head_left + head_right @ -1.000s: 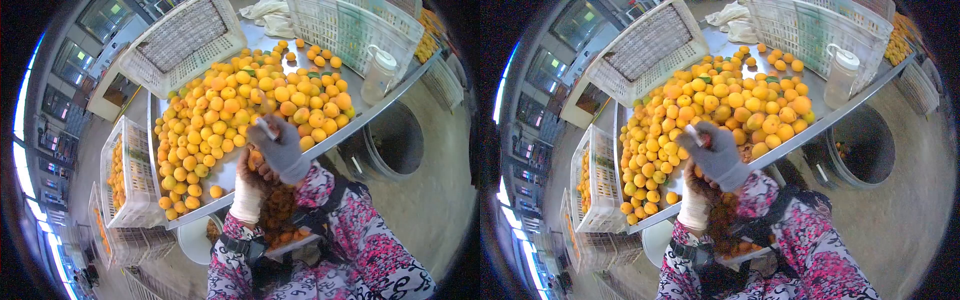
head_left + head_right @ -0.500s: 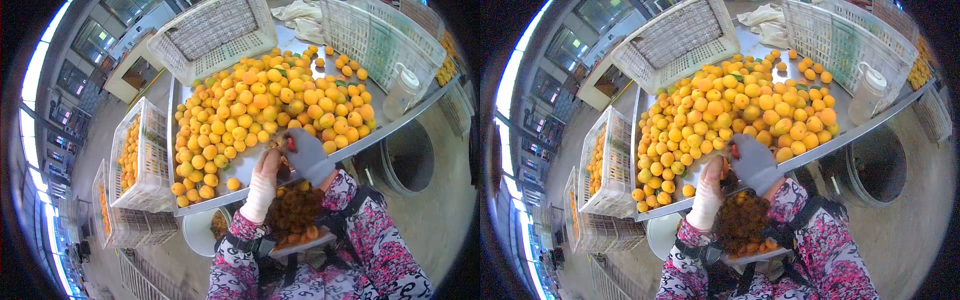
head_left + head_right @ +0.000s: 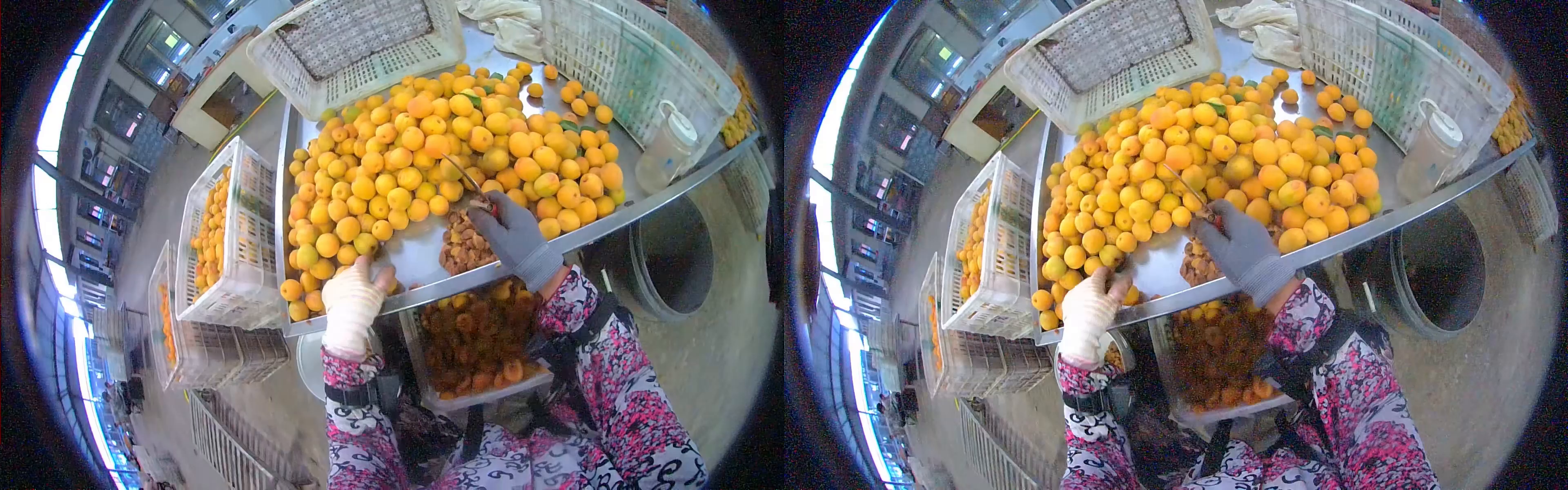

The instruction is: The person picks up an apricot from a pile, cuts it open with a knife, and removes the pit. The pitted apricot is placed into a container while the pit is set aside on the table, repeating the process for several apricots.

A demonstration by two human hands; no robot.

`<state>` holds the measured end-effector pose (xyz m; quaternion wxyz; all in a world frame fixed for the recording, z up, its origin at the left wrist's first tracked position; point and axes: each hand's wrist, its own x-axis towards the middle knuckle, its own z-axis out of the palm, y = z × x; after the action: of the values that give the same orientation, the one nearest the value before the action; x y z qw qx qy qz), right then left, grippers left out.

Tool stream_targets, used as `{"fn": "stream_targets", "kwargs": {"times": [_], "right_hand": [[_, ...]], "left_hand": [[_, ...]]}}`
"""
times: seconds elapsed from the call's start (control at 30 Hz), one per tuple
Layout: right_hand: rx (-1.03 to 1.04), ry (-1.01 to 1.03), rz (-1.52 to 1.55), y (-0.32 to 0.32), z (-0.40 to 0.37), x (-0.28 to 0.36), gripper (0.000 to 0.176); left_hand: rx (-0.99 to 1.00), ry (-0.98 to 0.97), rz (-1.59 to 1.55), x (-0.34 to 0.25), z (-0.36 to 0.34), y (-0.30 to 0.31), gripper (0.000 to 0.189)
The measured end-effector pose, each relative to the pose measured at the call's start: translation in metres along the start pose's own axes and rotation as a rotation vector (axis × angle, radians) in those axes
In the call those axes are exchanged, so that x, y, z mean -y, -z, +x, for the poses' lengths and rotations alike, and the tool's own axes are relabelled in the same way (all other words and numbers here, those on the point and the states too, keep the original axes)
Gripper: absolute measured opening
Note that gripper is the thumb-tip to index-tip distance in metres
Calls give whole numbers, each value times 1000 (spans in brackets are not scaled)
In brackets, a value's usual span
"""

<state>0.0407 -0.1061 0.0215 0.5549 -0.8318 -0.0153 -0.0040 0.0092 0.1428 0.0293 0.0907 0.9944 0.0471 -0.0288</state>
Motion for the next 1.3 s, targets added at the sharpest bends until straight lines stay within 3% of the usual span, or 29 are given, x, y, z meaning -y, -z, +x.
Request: {"fn": "stream_targets", "kwargs": {"times": [0.03,0.1,0.23,0.27,0.3,0.37,0.4,0.5,0.53,0.57,0.63,0.67,0.77,0.87,0.97,1.07,1.17,1.3], "right_hand": [[15,5,21,-1,0,-3,43],[31,12,44,-5,0,-6,44],[62,69,92,-13,-1,-13,41],[80,82,84,-15,-1,-16,40],[70,86,85,-16,-3,-16,40],[97,73,154,-17,-6,-13,38],[111,19,232,-16,-9,-5,38],[224,-124,256,-10,-17,10,40],[144,-49,349,-19,-18,6,29],[133,-49,347,-16,-17,5,29],[299,-280,671,-9,-17,6,26],[272,-279,686,-5,-17,10,24],[214,-120,562,-6,-12,-2,36],[130,-74,416,-6,-11,-4,37],[59,-114,387,-8,-9,-7,37],[74,-106,254,-2,-8,-1,37],[94,-41,380,-8,-12,0,39],[160,-143,384,-6,-9,0,39]], "left_hand": [[5,4,-1,1,3,-5,42],[196,139,49,0,8,-13,43],[217,118,-75,-2,14,-21,44],[157,63,-340,-2,8,-18,44],[153,53,-338,-8,6,-14,44],[165,-82,-1141,-24,4,-8,47],[231,-116,-1336,-31,3,-1,49],[191,-199,-1583,-60,2,-7,53],[138,-246,-1535,-73,-3,-4,54],[171,-239,-1554,-80,-4,-3,54],[166,-271,-1576,-85,-3,-5,54],[170,-275,-1575,-87,-1,-8,54],[133,-253,-1648,-90,3,-13,52],[94,-273,-1434,-93,2,-7,48],[181,-233,-1381,-86,5,-5,43],[291,-145,-1745,-75,13,-20,47],[367,-123,-1850,-85,8,-14,50],[232,-164,-1676,-90,6,-17,41]]}}
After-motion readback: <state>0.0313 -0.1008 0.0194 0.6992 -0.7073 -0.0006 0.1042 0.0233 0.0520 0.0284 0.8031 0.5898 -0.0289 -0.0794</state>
